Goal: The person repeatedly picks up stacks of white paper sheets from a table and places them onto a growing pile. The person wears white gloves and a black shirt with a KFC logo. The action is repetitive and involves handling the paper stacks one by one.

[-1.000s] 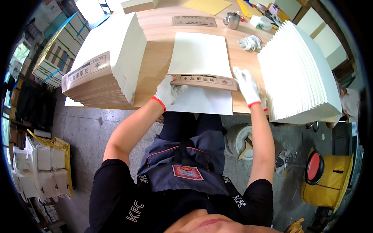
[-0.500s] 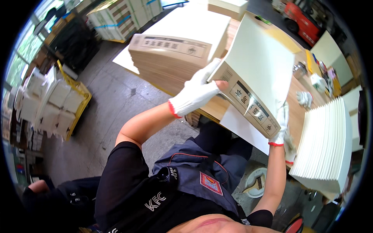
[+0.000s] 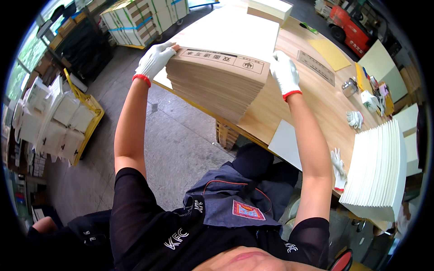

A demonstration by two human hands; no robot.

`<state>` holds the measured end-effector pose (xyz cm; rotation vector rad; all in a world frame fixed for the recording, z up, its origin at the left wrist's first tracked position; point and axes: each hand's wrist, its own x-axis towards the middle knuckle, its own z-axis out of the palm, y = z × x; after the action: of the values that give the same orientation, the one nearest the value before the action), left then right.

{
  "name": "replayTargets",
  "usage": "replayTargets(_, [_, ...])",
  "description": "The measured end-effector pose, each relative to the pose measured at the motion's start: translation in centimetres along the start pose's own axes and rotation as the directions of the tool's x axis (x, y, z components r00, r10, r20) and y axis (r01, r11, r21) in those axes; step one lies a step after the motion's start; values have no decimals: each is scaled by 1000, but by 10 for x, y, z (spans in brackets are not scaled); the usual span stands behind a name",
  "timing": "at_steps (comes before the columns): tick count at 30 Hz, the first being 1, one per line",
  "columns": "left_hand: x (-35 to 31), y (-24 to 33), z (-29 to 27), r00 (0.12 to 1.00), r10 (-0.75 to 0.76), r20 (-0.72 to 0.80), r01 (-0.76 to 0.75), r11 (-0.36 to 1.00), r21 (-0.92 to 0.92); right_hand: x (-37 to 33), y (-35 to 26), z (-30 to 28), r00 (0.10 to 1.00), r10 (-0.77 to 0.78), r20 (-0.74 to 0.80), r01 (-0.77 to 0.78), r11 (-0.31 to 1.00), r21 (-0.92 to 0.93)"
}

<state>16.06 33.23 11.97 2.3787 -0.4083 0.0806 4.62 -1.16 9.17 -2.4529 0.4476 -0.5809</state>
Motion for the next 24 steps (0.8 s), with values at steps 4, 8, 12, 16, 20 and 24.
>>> replayTargets(4, [6,-14,15,993,61,-101,-68,995,-68,-1,3,-3,999,-17,37,17,1000,2])
replayTargets(8, [24,-37,22,992,115,-46,-123,964,-237,-7,17,-4,999,-39,34,34,991,127])
replayTargets(12, [14,-39,28,866,308,-395,-367,926,-83,-63,25,-24,993,-116,-36,122,949,290])
replayTargets(16, [-29,27,57,398,768,-501,-749,588,307,-120,51,-46,933,-286,-217,327,926,186])
replayTargets(20, [-50,65,70,387,882,-269,-737,471,484,-118,11,-67,618,-712,-333,710,687,-152])
replayTargets(24, [-48,67,79,438,846,-306,-746,531,401,-96,-18,-43,615,-730,-297,727,671,-146])
